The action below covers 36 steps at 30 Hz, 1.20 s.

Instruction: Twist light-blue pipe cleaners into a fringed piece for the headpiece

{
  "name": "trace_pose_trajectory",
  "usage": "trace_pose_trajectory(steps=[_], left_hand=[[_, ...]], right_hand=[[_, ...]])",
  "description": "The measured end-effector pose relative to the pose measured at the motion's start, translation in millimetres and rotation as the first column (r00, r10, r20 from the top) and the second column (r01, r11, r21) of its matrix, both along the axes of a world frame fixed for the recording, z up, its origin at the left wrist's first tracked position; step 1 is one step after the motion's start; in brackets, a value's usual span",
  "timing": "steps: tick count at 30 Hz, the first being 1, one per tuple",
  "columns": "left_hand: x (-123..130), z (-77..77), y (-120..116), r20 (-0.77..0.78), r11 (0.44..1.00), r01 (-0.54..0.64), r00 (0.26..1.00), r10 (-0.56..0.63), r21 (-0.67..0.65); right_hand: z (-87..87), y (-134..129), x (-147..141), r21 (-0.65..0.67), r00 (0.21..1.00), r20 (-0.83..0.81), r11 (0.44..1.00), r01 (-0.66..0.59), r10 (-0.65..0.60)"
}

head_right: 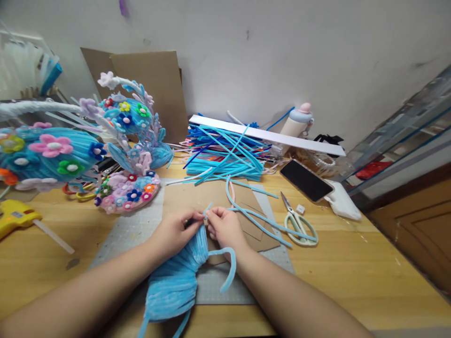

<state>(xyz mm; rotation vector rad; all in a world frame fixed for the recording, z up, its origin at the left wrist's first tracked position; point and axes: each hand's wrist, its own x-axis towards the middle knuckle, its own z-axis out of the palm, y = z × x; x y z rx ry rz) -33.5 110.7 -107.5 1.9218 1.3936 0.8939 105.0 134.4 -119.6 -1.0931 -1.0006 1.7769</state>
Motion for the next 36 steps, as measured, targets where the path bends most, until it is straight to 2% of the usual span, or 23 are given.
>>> trace_pose_trajectory(steps=[4, 8, 13, 17, 20, 31, 36], left_hand=[[2.0, 5.6, -4.4, -0.133, 0.991, 0.078, 0.989, -0.063, 0.110], [-0.9, 6.1, -4.1, -0.160, 0.993, 0.061, 0.986, -0.044, 0.099], [-5.3, 3.0, 0.7, -0.046, 1.000, 0.017, 0.999, -0.018, -0.021], [-4.8, 4.8, 3.4, 0.031, 0.994, 0.105, 0.994, -0.105, -0.021], [-4.7, 7.6, 3.3, 0.022, 0.988, 0.155, 0.988, -0.154, -0.016], [-5.2, 6.3, 5.1, 0.012, 0.989, 0.136, 0.991, -0.136, -0.054], [-3.9, 5.0, 5.2, 0.024, 0.992, 0.112, 0.994, -0.111, -0.065]], right_hand=[[1.5, -0.4, 2.3, -0.080, 0.994, -0.104, 0.996, -0.048, 0.039], [1.3, -0.9, 7.0, -0.087, 0.982, -0.153, 0.989, -0.123, 0.108], [0.0, 0.2, 9.7, -0.060, 0.982, -0.010, 0.980, -0.190, 0.189], [2.2, 2.5, 11.2, 0.001, 0.958, 0.162, 0.971, -0.238, 0.235], [2.8, 5.8, 14.2, -0.010, 0.932, 0.205, 0.953, -0.303, 0.299], [6.4, 7.1, 20.6, -0.101, 0.919, -0.030, 0.914, -0.393, 0.392], [8.1, 8.2, 22.2, -0.165, 0.917, -0.079, 0.902, -0.400, 0.392]])
